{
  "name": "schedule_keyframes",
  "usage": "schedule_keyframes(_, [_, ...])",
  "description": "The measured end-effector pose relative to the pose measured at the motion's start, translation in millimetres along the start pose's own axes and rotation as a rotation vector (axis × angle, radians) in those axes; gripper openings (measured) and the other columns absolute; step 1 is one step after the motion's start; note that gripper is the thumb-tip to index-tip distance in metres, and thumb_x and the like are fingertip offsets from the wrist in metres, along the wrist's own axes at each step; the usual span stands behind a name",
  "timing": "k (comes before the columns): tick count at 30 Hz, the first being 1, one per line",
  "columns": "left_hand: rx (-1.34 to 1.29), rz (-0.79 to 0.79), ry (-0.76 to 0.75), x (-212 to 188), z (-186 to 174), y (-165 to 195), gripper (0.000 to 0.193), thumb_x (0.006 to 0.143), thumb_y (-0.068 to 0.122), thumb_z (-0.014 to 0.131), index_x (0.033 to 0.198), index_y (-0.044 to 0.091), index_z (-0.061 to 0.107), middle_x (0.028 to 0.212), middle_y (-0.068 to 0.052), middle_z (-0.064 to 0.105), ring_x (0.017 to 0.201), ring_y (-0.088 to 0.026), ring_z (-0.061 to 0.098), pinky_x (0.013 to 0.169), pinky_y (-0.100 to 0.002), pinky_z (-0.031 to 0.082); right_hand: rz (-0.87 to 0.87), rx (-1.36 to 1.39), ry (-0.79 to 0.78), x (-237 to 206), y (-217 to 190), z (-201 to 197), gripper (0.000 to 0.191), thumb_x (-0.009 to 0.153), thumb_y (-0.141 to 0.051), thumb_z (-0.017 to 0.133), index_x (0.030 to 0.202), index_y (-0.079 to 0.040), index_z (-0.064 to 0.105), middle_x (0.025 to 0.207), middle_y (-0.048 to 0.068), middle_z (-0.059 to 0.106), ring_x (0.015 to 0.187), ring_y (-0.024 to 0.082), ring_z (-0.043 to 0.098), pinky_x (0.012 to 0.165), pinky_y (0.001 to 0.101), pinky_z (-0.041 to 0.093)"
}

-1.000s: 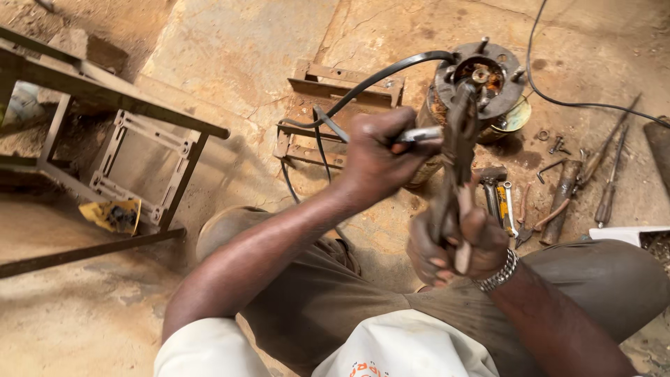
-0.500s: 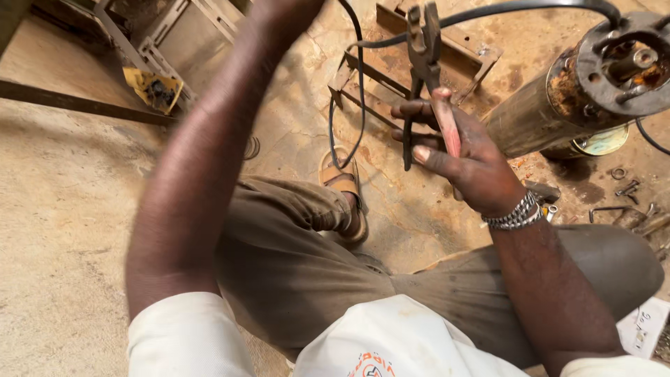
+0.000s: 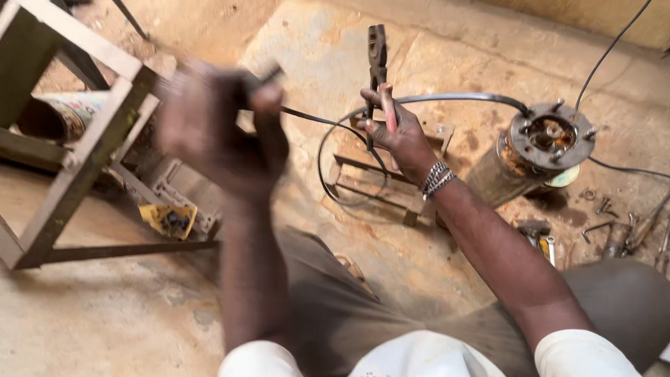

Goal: The person strips the outer insulation from a black cable using pliers, then separates and twists the inner colored wires. The person then uses a screwdriver to adjust terminals inside the top of a cylindrical motor.

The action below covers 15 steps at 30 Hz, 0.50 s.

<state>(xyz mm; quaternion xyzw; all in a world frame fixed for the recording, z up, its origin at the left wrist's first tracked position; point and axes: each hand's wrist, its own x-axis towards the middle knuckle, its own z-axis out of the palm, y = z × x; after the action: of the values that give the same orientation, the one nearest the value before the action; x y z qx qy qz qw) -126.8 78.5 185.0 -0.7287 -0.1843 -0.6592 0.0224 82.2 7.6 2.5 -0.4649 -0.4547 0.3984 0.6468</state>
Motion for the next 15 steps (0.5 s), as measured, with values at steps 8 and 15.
schedule_keyframes(8, [0.230,-0.559,-0.757,-182.5,87.0,-152.1,0.032,0.103,0.039,0.060,0.094,0.011,0.070,0.086,-0.016,0.071,0.081,-0.042,0.064,0.072,-0.054,0.049,-0.152,0.714,-0.025,28.7,-44.4,-19.1,0.038,0.104,-0.012,0.065,0.141,-0.009,0.056,0.132,0.017,0.064,0.118,0.037,0.069,0.105,0.0508,0.058])
schedule_keyframes(15, [-0.370,-1.292,-0.129,-26.0,148.5,-191.9,0.037,0.098,0.041,0.065,0.083,0.009,0.076,0.074,-0.007,0.074,0.072,-0.018,0.068,0.073,-0.034,0.050,-0.235,0.214,-0.214,-45.7,-41.9,-16.4,0.005,0.105,-0.006,0.068,0.107,-0.003,0.071,0.121,0.015,0.068,0.124,0.033,0.071,0.111,0.0525,0.060])
